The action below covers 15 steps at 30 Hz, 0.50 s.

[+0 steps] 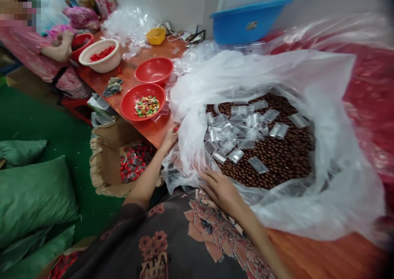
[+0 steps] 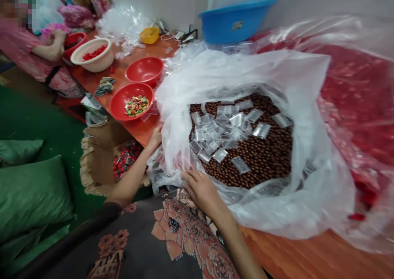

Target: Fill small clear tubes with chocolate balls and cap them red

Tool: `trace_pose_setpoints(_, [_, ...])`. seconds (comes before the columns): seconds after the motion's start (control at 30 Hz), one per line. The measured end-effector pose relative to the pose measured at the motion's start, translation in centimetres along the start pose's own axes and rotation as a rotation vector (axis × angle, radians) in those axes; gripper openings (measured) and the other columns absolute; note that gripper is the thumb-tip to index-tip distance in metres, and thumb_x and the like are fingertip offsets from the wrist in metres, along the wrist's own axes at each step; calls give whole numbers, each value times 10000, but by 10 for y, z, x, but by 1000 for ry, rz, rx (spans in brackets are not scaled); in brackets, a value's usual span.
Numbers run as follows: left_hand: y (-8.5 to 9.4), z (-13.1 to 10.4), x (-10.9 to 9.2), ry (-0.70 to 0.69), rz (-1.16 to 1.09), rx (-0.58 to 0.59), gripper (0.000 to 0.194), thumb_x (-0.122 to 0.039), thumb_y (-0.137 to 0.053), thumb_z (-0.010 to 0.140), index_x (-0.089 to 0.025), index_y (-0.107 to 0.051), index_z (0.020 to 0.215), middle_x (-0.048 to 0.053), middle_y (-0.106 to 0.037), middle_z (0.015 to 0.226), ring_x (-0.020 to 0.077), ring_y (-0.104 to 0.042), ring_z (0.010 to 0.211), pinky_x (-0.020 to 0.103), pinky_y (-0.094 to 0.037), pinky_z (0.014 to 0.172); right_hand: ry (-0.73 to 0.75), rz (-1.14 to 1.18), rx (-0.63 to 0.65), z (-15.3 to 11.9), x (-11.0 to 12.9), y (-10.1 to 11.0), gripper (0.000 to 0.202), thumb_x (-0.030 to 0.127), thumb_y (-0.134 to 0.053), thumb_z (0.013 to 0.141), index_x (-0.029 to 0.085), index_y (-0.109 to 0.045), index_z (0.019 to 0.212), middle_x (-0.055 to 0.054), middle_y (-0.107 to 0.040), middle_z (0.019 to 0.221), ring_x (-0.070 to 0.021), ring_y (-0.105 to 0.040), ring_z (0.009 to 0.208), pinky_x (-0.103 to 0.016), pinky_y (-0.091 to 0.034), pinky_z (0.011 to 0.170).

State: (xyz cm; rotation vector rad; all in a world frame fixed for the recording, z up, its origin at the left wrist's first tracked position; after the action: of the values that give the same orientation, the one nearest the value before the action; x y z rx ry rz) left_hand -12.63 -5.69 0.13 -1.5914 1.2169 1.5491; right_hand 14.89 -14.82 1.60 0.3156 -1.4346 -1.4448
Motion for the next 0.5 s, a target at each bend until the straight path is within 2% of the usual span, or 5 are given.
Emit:
trace_pose_setpoints(0.13, [29,0,15,-82,237,-279,272,-314,-367,1023,-123,-526,1133,2,-619,823,106,-573,702,246,-460,706,-39,32,30,0,2,11,323,273,-523,941,171,-619,1232,-105,-658,1202,-223,-619,1108,-419,-564,924])
trace_pose_setpoints(0.2, [43,3,17,-138,350,-389,215,-270,-376,1025,-127,-513,1109,3,-610,886,100,-547,786,243,-422,784,-44,50,9,1,2,19,336,256,-525,937,175,-606,1253,-103,-651,1217,-218,-609,1121,-425,-556,937])
trace_pose_setpoints(0.3, [49,15,15,-171,438,-384,129,-154,-556,939,-123,-537,1063,8,-588,967,119,-481,921,272,-336,922,-64,63,-86,-4,1,37,377,235,-523,934,228,-567,1309,-85,-641,1237,-203,-600,1133,-424,-544,950])
trace_pose_setpoints(0.4, [52,27,9,-199,509,-391,100,-115,-593,901,-114,-557,994,1,-560,906,131,-438,912,279,-305,933,-154,-16,-358,-29,-13,62,398,206,-571,896,279,-573,1287,-69,-653,1189,-197,-622,1079,-407,-546,916])
trace_pose_setpoints(0.5, [62,25,-5,-257,537,-451,120,-116,-430,974,-105,-548,958,15,-549,878,132,-443,888,275,-340,893,-491,-215,-906,-81,-57,91,307,239,-611,840,255,-629,1146,-70,-659,1020,-226,-630,970,-442,-523,887])
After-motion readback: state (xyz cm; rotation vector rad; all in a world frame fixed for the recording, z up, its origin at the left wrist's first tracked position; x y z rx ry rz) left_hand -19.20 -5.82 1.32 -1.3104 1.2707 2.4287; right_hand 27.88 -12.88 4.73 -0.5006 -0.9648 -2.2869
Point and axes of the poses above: each hand's wrist, its own z-axis towards the middle knuckle, its own y-axis out of the back of the hand, x = y × z, the point moved 1 cm from there along z, towards the middle knuckle
